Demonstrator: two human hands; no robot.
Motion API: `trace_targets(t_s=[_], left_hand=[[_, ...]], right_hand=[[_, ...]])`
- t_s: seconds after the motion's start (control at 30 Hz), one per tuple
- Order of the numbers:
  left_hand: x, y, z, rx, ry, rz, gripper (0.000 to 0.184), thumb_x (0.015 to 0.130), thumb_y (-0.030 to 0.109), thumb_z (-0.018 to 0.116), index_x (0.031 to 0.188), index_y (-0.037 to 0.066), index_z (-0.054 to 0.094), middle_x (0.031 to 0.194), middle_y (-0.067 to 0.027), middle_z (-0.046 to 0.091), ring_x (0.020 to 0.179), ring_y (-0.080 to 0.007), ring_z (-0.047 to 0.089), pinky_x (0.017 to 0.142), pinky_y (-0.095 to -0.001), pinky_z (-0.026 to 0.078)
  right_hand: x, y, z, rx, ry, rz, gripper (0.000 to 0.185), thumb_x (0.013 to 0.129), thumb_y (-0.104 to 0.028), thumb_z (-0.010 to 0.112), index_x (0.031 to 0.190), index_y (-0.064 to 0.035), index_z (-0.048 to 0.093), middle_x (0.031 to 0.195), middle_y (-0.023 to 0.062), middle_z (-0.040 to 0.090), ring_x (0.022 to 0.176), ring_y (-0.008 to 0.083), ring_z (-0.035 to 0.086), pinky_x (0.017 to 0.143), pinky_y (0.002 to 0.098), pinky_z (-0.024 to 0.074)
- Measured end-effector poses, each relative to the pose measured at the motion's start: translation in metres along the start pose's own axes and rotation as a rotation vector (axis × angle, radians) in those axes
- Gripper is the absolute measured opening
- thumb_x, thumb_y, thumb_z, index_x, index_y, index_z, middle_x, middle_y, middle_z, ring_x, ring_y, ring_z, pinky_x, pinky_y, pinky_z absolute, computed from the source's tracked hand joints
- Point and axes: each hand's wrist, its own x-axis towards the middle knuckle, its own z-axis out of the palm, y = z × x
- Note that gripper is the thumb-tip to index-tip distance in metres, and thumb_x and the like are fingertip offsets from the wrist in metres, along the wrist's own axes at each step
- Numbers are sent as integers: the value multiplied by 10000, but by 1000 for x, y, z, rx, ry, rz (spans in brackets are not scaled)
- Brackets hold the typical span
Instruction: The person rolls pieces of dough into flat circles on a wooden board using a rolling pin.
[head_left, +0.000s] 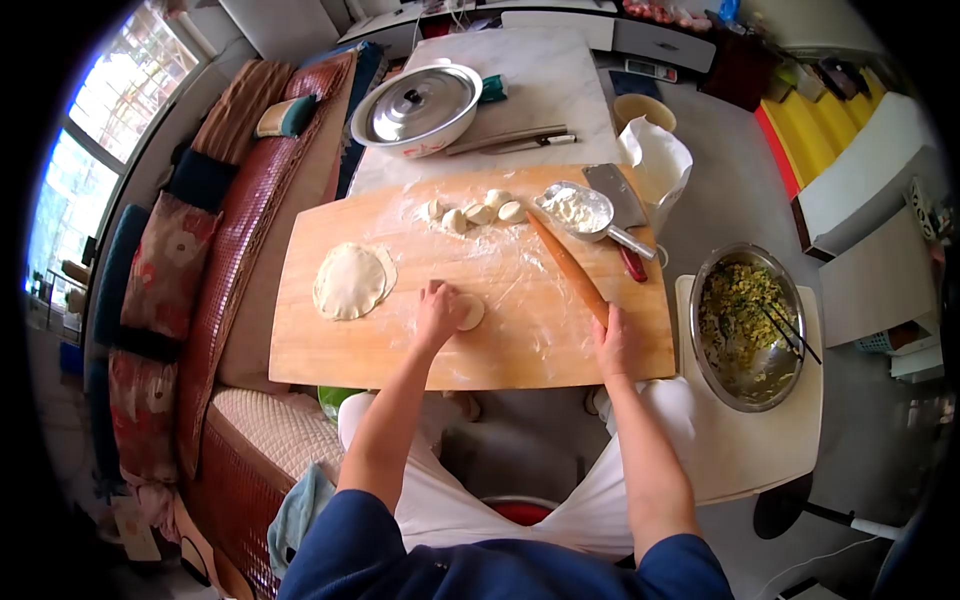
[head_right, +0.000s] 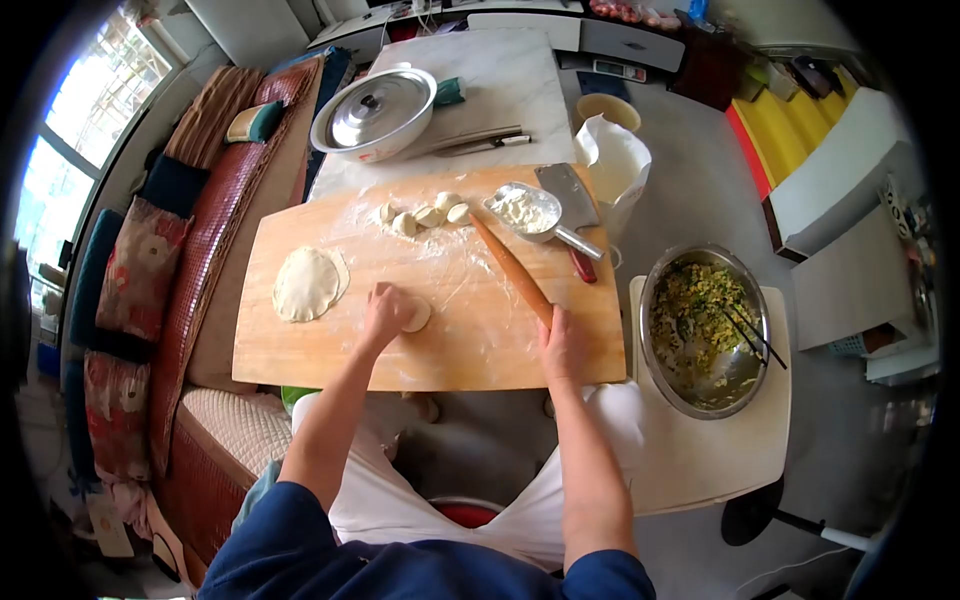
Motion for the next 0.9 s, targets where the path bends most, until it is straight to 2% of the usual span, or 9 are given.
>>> trace_targets(t_s=[0.17, 0.27, 0.37, 0.53, 0.57, 0.6, 0.67, 0.77, 0.9], left_hand=[[16, 38, -27, -82, -317, -271, 131, 724, 142, 708, 801, 62, 637, 1040, -151, 633, 1037, -327, 583, 845, -414, 485], [44, 56, -23, -212, -148, -211, 184, 725, 128, 747, 830, 62, 611, 1000, -137, 620, 992, -325, 592, 824, -416, 488], [64, 66, -12, -112, 61, 313, 250, 731, 106, 778, 897, 58, 598, 1018, -117, 622, 999, -330, 591, 826, -437, 487], [101, 26, 51, -139, 241, 247, 389, 795, 164, 761, 1137, 58, 608, 1194, -177, 587, 1144, -399, 524, 975, -472, 446], [112, -5, 84, -59, 191, 175, 415, 841, 213, 708, 1203, 42, 600, 1258, -202, 569, 1179, -415, 506, 1009, -514, 425], [110, 9, 87, 42, 130, 225, 407, 862, 201, 670, 1224, 35, 587, 1257, -215, 568, 1184, -415, 502, 1023, -526, 408], [109, 28, 95, 81, 78, 409, 438, 888, 179, 625, 1294, 38, 541, 1277, -224, 549, 1195, -411, 490, 1045, -543, 375], [98, 58, 105, 203, 30, 253, 589, 888, 256, 663, 1412, 63, 475, 1483, -170, 450, 1394, -397, 372, 1163, -495, 309], [38, 94, 99, 215, -120, 441, 611, 920, 245, 622, 1474, 76, 426, 1546, -148, 388, 1445, -391, 306, 1186, -499, 273]], right_hand=[[1, 0, 0, -32, 23, 7, 385, 904, -230, 674, 1240, -96, 542, 1012, 136, 647, 892, 367, 627, 723, 490, 500], [3, -5, -5, -46, 1, 37, 379, 906, -247, 674, 1236, -111, 548, 1002, 131, 650, 882, 366, 631, 715, 495, 500], [0, -6, -9, -70, -12, 45, 381, 906, -275, 675, 1232, -120, 554, 993, 128, 654, 865, 365, 634, 705, 501, 500], [0, 4, 14, 22, 81, 16, 318, 897, -270, 677, 1160, -107, 603, 881, 164, 661, 792, 395, 633, 659, 512, 493], [9, -10, 0, -18, -121, 153, 223, 874, -259, 674, 1029, -103, 638, 859, 169, 666, 761, 390, 636, 639, 513, 490], [27, -37, -28, -9, -283, 334, 182, 851, -263, 672, 926, -101, 637, 794, 172, 647, 704, 389, 621, 603, 515, 478], [20, -36, -30, -7, -165, 254, 172, 847, -251, 673, 876, -93, 609, 740, 158, 609, 682, 382, 609, 583, 518, 458], [7, -11, -6, 16, 34, 64, 264, 848, -199, 693, 1057, -94, 571, 846, 138, 630, 784, 371, 629, 634, 494, 486], [-1, -9, 5, 44, 103, 17, 367, 846, -183, 703, 1156, -75, 539, 897, 133, 633, 824, 363, 633, 684, 487, 503]])
